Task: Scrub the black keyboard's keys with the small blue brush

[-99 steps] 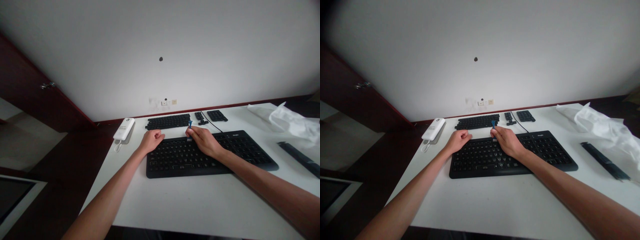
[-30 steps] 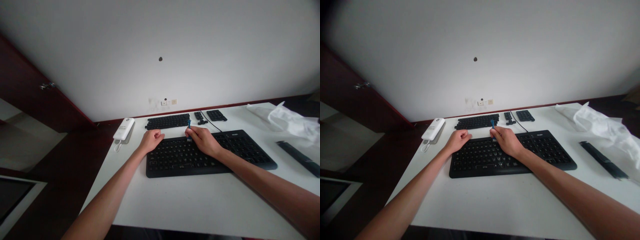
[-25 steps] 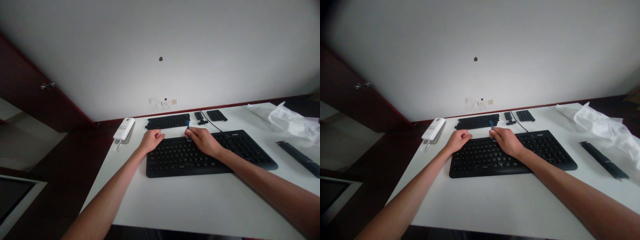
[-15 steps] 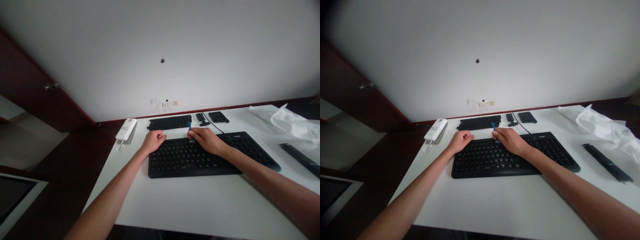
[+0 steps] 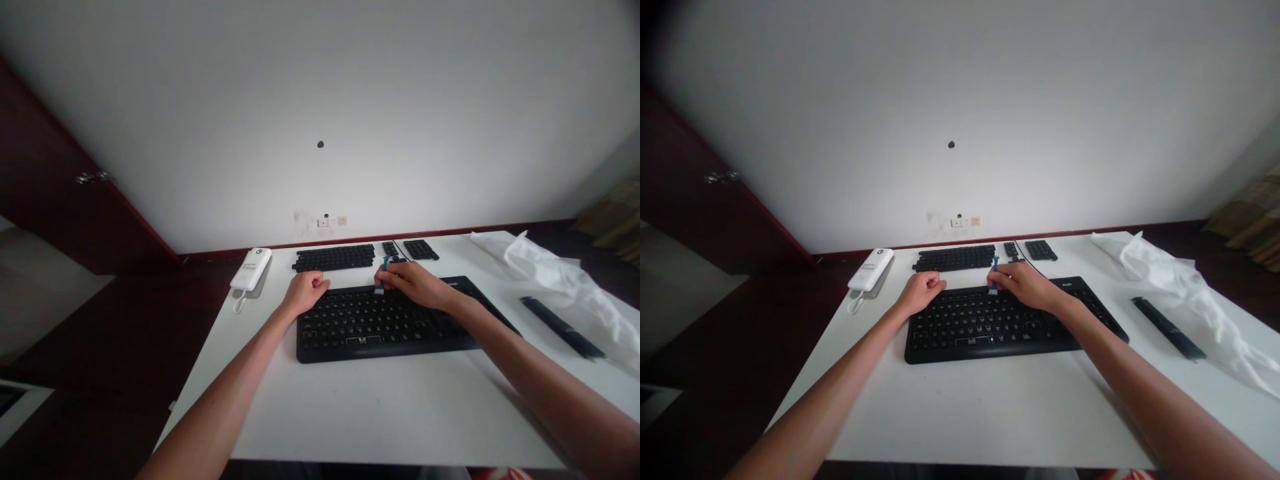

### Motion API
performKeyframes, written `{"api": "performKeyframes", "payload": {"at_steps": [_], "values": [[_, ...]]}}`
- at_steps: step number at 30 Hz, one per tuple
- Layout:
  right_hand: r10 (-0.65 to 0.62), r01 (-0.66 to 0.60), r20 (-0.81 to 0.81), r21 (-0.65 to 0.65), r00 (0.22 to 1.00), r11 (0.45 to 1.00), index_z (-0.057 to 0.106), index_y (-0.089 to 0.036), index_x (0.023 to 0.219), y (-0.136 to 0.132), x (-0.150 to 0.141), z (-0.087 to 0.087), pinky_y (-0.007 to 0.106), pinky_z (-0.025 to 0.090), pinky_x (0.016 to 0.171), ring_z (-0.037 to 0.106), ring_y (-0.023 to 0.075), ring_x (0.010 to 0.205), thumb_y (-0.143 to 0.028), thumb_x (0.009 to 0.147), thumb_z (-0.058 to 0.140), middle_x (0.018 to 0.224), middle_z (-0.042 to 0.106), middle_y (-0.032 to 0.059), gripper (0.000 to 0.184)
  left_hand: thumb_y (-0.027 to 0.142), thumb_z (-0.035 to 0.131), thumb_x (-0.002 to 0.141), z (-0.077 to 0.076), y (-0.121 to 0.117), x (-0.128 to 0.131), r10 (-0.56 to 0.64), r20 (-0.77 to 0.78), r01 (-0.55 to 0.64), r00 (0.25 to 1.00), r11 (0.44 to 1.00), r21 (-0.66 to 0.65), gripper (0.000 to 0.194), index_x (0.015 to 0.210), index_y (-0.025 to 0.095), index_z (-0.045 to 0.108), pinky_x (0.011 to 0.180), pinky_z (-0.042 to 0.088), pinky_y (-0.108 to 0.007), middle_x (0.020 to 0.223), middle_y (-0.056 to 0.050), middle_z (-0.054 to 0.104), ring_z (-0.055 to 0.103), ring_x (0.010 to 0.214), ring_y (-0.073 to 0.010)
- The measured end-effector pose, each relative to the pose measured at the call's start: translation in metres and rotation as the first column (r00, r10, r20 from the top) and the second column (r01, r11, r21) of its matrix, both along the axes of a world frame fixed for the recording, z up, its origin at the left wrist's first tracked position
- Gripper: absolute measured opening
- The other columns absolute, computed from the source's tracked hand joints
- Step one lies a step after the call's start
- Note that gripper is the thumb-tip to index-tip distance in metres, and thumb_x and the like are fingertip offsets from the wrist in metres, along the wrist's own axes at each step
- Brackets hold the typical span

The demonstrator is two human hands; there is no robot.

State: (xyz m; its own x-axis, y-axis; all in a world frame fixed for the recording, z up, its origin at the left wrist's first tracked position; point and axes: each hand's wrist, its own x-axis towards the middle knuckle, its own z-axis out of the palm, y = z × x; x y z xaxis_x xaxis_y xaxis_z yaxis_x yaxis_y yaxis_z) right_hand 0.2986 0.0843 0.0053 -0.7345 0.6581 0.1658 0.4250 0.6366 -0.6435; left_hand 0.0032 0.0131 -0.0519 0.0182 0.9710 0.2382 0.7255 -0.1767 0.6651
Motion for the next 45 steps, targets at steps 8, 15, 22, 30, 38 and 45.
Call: {"api": "performKeyframes", "payload": {"at_steps": [8,15,22,30,38,45], "values": [[-0.048,0.036,-0.125,-0.097,0.991,0.995,0.075,-0.018,0.092,0.009,0.016,-0.003,0.036,0.053,0.075,0.067,0.0196,0.078,-0.052,0.100,0.052,0.092,0.075,0.0073,0.042,0.038,0.055,0.089,-0.001,-0.001,0.000,-0.001,0.017,0.001,1.000,1.000,0.001,0.042,0.062,0.019,0.028,0.060,0.022,-0.026,0.058,0.005,0.030,0.030,0.057,-0.0107],[0.027,-0.037,-0.099,-0.100,0.995,0.994,0.074,-0.017,0.094,0.007,0.018,-0.002,0.036,0.053,0.079,0.065,0.0189,0.081,-0.047,0.103,0.051,0.097,0.074,0.0074,0.039,0.037,0.055,0.089,0.000,0.000,0.000,0.003,0.031,-0.003,1.000,1.000,0.004,0.042,0.062,0.019,0.029,0.060,0.022,-0.027,0.058,0.005,0.031,0.031,0.058,-0.0112],[0.042,-0.044,-0.057,-0.050,0.998,0.998,0.069,-0.019,0.097,0.010,0.014,-0.010,0.035,0.050,0.078,0.063,0.0192,0.080,-0.046,0.106,0.045,0.089,0.069,0.0054,0.038,0.036,0.056,0.088,-0.001,0.001,-0.001,0.002,0.027,-0.003,1.000,1.000,0.015,0.042,0.062,0.019,0.028,0.060,0.022,-0.027,0.057,0.005,0.030,0.030,0.058,-0.0109],[0.021,-0.027,-0.074,-0.078,0.997,0.997,0.071,-0.020,0.098,0.006,0.009,-0.009,0.036,0.052,0.078,0.064,0.0204,0.080,-0.049,0.104,0.047,0.086,0.069,0.0055,0.038,0.035,0.055,0.089,0.000,0.001,0.000,0.002,0.030,-0.002,1.000,1.000,0.015,0.042,0.061,0.019,0.027,0.060,0.022,-0.027,0.057,0.005,0.030,0.030,0.057,-0.0108],[0.047,-0.050,-0.034,-0.092,0.998,0.995,0.072,-0.021,0.098,0.007,0.010,-0.012,0.036,0.052,0.076,0.064,0.0197,0.080,-0.048,0.104,0.047,0.090,0.071,0.0054,0.037,0.036,0.056,0.089,0.001,0.000,0.000,-0.013,0.056,0.012,0.998,1.000,0.020,0.043,0.061,0.019,0.027,0.060,0.022,-0.027,0.057,0.005,0.031,0.030,0.058,-0.0114],[0.023,-0.023,-0.013,0.002,1.000,1.000,0.074,-0.022,0.099,0.002,0.007,-0.006,0.036,0.051,0.076,0.066,0.0220,0.086,-0.047,0.103,0.049,0.097,0.074,0.0065,0.036,0.035,0.056,0.089,0.000,0.000,0.000,-0.003,0.042,0.002,0.999,1.000,0.020,0.043,0.061,0.019,0.028,0.060,0.024,-0.028,0.057,0.005,0.032,0.031,0.058,-0.0110]]}}
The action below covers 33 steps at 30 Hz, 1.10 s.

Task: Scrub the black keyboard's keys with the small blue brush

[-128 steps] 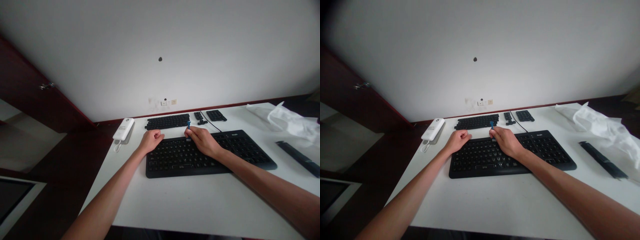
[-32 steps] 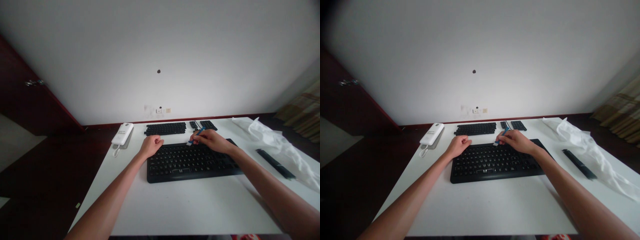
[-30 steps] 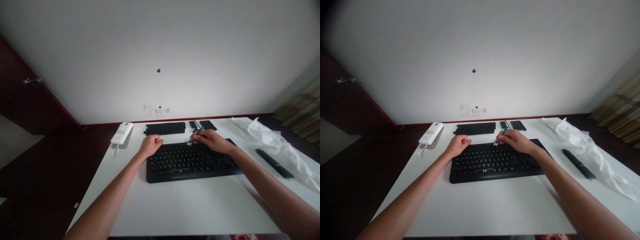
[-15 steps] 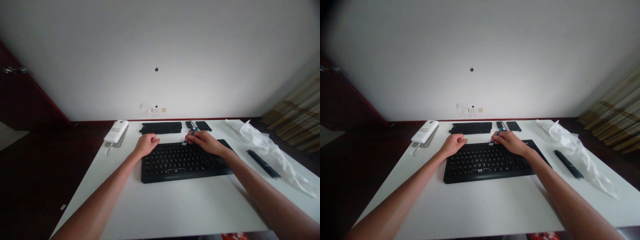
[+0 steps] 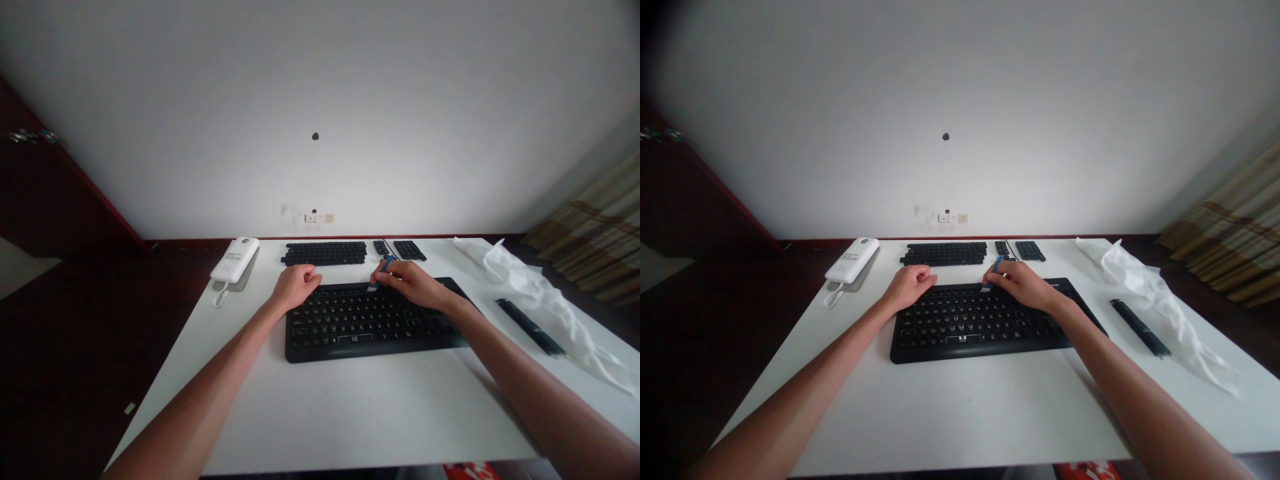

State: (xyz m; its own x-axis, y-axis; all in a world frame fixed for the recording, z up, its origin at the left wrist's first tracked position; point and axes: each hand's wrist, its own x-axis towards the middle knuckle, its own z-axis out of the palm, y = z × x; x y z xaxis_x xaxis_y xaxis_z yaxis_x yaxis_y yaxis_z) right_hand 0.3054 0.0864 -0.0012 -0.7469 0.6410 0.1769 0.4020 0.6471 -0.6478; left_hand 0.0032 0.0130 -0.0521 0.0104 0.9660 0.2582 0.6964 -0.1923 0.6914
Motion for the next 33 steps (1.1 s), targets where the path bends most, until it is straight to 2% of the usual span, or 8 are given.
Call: {"api": "performKeyframes", "payload": {"at_steps": [4,10,14,21,26,33], "values": [[-0.003,0.004,-0.024,0.026,1.000,1.000,0.075,-0.023,0.103,-0.0001,-0.0015,-0.0009,0.037,0.054,0.080,0.069,0.0241,0.097,-0.045,0.103,0.050,0.106,0.075,0.0070,0.033,0.035,0.056,0.089,-0.0005,0.0005,-0.0001,0.007,-0.005,-0.007,1.000,1.000,-0.008,0.043,0.061,0.019,0.028,0.061,0.024,-0.028,0.057,0.005,0.033,0.031,0.057,-0.0106],[-0.106,0.107,-0.026,0.013,0.994,0.994,0.073,-0.026,0.115,0.0013,-0.0025,-0.0063,0.040,0.058,0.079,0.071,0.0232,0.087,-0.045,0.096,0.062,0.109,0.077,0.0057,0.029,0.037,0.056,0.089,-0.0026,0.0027,-0.0008,-0.001,-0.011,0.001,1.000,1.000,0.007,0.042,0.061,0.019,0.030,0.060,0.023,-0.027,0.057,0.005,0.033,0.032,0.057,-0.0107],[-0.136,0.134,-0.058,-0.029,0.989,0.991,0.074,-0.025,0.111,0.0005,-0.0038,-0.0063,0.040,0.058,0.079,0.072,0.0232,0.084,-0.046,0.092,0.067,0.108,0.077,0.0060,0.030,0.037,0.056,0.088,-0.0008,0.0013,-0.0002,0.001,-0.004,-0.001,1.000,1.000,0.001,0.042,0.061,0.019,0.029,0.060,0.023,-0.026,0.057,0.005,0.033,0.031,0.057,-0.0110],[-0.218,0.202,-0.206,-0.094,0.954,0.975,0.074,-0.021,0.101,-0.0026,-0.0059,-0.0031,0.039,0.057,0.081,0.071,0.0238,0.086,-0.051,0.092,0.066,0.101,0.077,0.0079,0.033,0.036,0.056,0.088,0.0020,-0.0009,0.0008,0.004,-0.002,-0.004,1.000,1.000,-0.005,0.042,0.061,0.019,0.028,0.060,0.023,-0.026,0.057,0.005,0.031,0.030,0.057,-0.0109],[-0.184,0.163,-0.194,-0.119,0.964,0.979,0.073,-0.020,0.098,-0.0041,-0.0063,-0.0020,0.038,0.056,0.081,0.069,0.0236,0.085,-0.053,0.092,0.066,0.096,0.075,0.0075,0.034,0.036,0.056,0.088,0.0022,-0.0008,0.0004,0.001,-0.004,-0.001,1.000,1.000,-0.011,0.043,0.062,0.019,0.027,0.060,0.023,-0.026,0.057,0.005,0.031,0.030,0.057,-0.0108],[-0.127,0.118,-0.139,-0.074,0.982,0.990,0.072,-0.021,0.098,-0.0012,-0.0059,-0.0071,0.041,0.056,0.087,0.069,0.0249,0.090,-0.050,0.095,0.063,0.097,0.075,0.0068,0.031,0.036,0.055,0.089,0.0012,-0.0008,0.0001,-0.003,-0.003,0.003,1.000,1.000,-0.004,0.043,0.062,0.019,0.027,0.060,0.023,-0.027,0.058,0.005,0.030,0.030,0.057,-0.0107]]}}
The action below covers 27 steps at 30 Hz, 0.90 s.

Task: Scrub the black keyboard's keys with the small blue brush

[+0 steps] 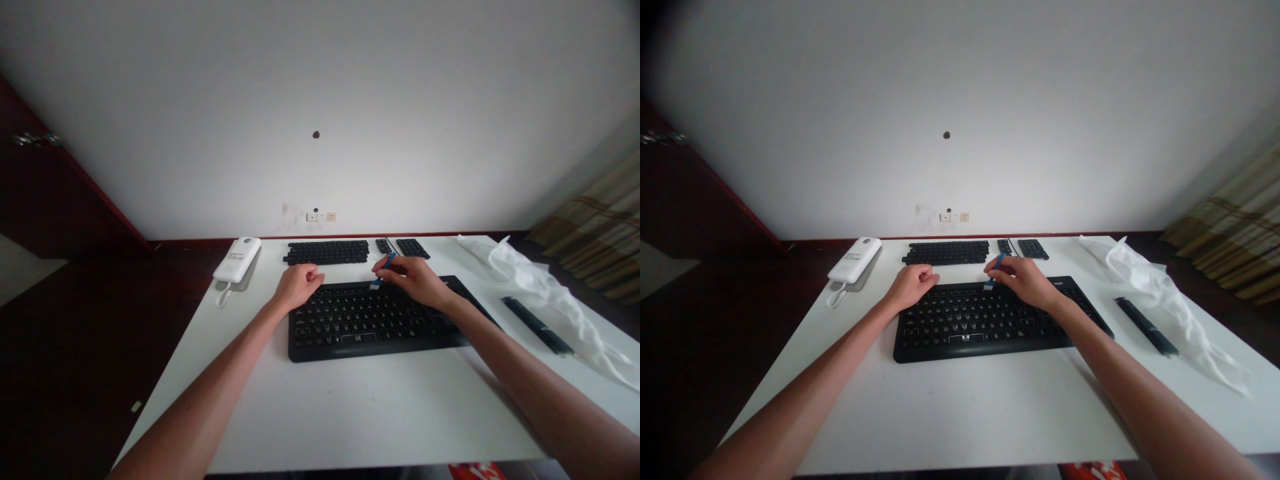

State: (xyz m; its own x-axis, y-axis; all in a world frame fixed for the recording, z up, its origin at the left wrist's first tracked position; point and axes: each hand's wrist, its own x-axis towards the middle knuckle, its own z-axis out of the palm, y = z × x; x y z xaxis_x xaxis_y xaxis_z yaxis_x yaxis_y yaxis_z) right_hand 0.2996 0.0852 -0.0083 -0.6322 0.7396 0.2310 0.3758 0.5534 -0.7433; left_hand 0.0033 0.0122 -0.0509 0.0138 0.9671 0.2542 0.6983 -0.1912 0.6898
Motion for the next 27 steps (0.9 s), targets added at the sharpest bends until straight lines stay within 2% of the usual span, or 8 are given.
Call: {"api": "performKeyframes", "payload": {"at_steps": [9,15,27], "values": [[-0.034,0.034,-0.028,0.007,0.999,0.999,0.072,-0.021,0.098,0.0003,0.0045,0.0066,0.038,0.054,0.078,0.067,0.0222,0.083,-0.052,0.095,0.063,0.094,0.074,0.0060,0.032,0.036,0.056,0.088,-0.0020,0.0014,-0.0017,-0.001,-0.015,0.001,1.000,1.000,0.010,0.041,0.061,0.019,0.029,0.061,0.023,-0.027,0.058,0.005,0.032,0.030,0.058,-0.0110],[-0.009,0.009,-0.019,-0.024,1.000,1.000,0.071,-0.020,0.099,0.0002,0.0032,0.0042,0.041,0.055,0.084,0.068,0.0244,0.087,-0.053,0.093,0.064,0.096,0.075,0.0075,0.034,0.035,0.056,0.088,-0.0005,0.0006,-0.0005,0.001,-0.005,-0.001,1.000,1.000,0.004,0.041,0.062,0.019,0.028,0.060,0.023,-0.026,0.058,0.005,0.031,0.030,0.058,-0.0109],[-0.014,0.013,0.040,0.008,0.999,1.000,0.072,-0.022,0.098,0.0027,0.0028,-0.0001,0.042,0.056,0.085,0.071,0.0259,0.089,-0.053,0.094,0.063,0.096,0.076,0.0065,0.033,0.035,0.055,0.088,0.0004,0.0001,0.0000,0.008,-0.006,-0.008,1.000,1.000,-0.003,0.042,0.062,0.019,0.027,0.061,0.023,-0.027,0.058,0.005,0.031,0.030,0.058,-0.0112]]}}
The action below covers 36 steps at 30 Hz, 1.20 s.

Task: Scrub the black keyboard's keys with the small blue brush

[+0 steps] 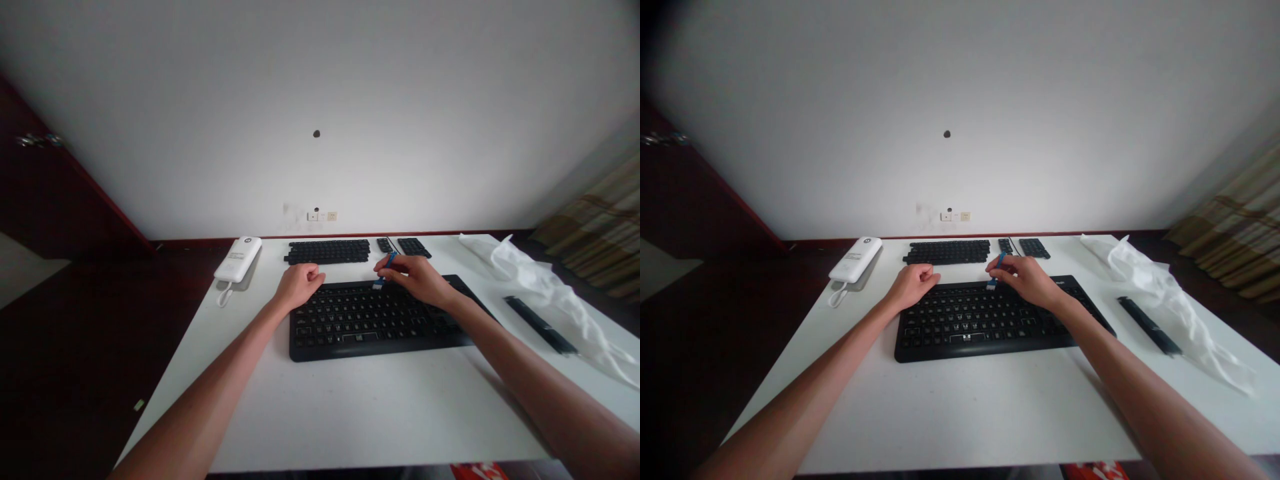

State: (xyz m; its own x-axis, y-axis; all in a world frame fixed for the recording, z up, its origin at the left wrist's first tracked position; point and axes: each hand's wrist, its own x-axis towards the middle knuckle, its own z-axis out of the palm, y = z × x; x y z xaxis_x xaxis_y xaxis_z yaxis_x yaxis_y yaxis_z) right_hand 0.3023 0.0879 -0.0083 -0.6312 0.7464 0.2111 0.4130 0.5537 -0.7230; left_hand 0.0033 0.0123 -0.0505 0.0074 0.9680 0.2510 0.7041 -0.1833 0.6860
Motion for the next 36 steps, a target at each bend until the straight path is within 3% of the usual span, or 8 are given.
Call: {"api": "performKeyframes", "payload": {"at_steps": [36], "values": [[-0.004,0.000,0.047,0.085,0.999,0.996,0.075,-0.022,0.099,0.0002,0.0030,0.0028,0.040,0.054,0.078,0.070,0.0240,0.084,-0.052,0.096,0.060,0.098,0.077,0.0059,0.033,0.036,0.056,0.089,0.0002,0.0000,-0.0003,-0.004,-0.004,0.004,1.000,1.000,-0.002,0.042,0.062,0.019,0.028,0.060,0.024,-0.027,0.058,0.005,0.031,0.030,0.057,-0.0107]]}}
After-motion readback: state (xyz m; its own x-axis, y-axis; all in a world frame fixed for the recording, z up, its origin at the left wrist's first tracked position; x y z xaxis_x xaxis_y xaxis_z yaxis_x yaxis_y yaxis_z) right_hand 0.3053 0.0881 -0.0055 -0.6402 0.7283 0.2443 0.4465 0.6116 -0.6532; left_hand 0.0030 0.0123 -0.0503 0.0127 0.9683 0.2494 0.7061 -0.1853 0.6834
